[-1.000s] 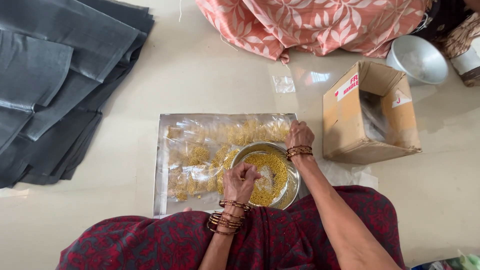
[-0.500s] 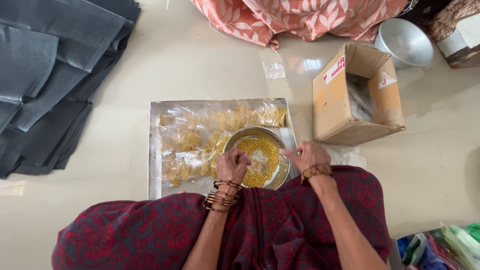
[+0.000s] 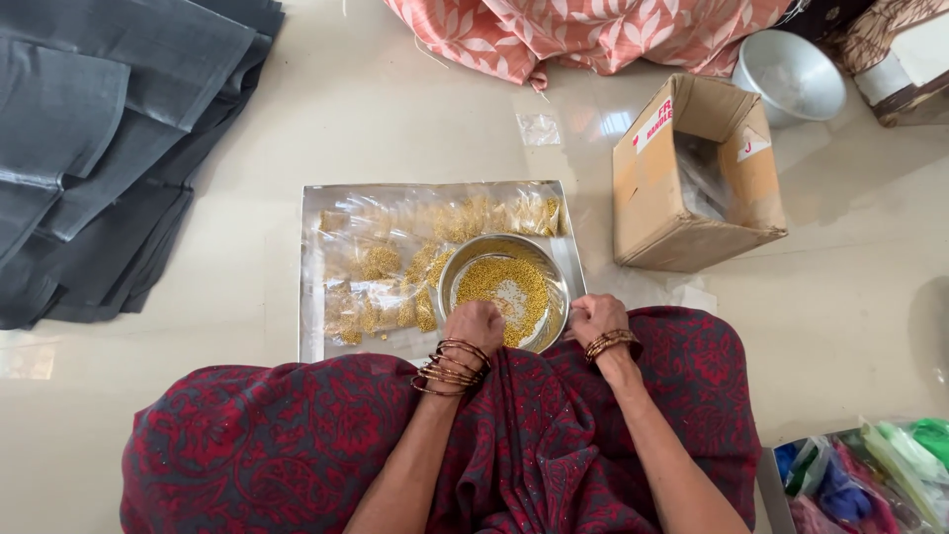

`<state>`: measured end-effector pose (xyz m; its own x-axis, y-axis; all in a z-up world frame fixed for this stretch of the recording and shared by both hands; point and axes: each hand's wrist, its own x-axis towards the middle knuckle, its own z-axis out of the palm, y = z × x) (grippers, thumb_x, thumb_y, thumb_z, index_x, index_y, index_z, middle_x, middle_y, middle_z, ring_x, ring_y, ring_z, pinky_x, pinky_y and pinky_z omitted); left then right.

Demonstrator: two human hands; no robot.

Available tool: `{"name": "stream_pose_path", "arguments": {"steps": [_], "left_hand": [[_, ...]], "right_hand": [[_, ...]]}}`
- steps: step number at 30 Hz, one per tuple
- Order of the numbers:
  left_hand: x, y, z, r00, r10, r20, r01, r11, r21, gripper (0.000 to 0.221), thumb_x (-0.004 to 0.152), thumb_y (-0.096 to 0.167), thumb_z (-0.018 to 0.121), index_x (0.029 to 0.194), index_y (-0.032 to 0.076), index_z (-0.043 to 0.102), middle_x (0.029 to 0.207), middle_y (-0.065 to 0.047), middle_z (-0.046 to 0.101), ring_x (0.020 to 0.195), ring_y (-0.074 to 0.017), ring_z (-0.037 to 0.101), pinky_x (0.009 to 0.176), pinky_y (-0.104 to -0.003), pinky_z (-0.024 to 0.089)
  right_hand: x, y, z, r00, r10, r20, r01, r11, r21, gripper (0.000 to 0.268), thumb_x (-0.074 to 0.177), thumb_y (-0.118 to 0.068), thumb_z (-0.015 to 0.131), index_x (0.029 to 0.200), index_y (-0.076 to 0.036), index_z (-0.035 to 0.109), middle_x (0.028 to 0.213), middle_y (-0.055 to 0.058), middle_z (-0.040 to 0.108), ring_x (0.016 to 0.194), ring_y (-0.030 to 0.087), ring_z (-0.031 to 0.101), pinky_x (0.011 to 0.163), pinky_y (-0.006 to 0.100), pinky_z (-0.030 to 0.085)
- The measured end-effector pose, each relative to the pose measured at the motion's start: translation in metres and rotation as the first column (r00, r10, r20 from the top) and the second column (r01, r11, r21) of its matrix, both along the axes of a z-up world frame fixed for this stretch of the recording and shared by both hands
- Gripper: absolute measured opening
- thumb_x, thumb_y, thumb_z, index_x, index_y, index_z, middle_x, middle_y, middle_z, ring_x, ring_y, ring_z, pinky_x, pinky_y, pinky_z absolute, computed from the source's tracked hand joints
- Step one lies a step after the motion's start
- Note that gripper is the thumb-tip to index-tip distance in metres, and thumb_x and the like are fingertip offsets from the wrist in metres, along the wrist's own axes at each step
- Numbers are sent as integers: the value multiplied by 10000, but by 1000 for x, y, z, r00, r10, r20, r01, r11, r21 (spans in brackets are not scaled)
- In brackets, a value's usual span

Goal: The person packs gold-colored beads into small plastic bags.

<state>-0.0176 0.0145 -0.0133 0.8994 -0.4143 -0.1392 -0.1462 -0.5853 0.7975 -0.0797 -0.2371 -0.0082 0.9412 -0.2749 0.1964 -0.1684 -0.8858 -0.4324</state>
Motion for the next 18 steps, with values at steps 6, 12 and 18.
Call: {"name": "stream_pose_path", "arguments": {"steps": [6, 12, 18], "left_hand": [[-14, -12, -4, 936, -148, 320, 126, 988, 87, 132, 720, 41, 705, 639, -18, 618, 631, -184, 594, 667, -354, 644, 643, -507, 558], [-17, -11, -4, 975, -131, 179, 105, 984, 148, 143, 757, 40, 713, 666, -28, 626, 684, -194, 615, 688, -349, 662, 647, -491, 568], [-11, -17, -20, 977, -143, 159, 110, 974, 199, 42, 714, 10, 716, 735, -2, 682, 749, -200, 655, 760, -356, 700, 695, -470, 590]], "right_hand": [[5, 66, 71, 999, -46, -17, 46, 999, 4, 137, 1003, -128, 637, 1043, -40, 735, 1050, 149, 761, 852, 257, 758, 727, 362, 646], [31, 80, 40, 911, 179, -372, -377, 729, -571, 476, 812, 18, 718, 1280, 8, 633, 1378, 247, 545, 1157, 342, 578, 792, 401, 609], [33, 80, 6, 813, 130, -567, -415, 813, -409, 333, 804, 40, 709, 1116, -76, 723, 1168, 175, 614, 1089, 316, 600, 861, 407, 594]]}}
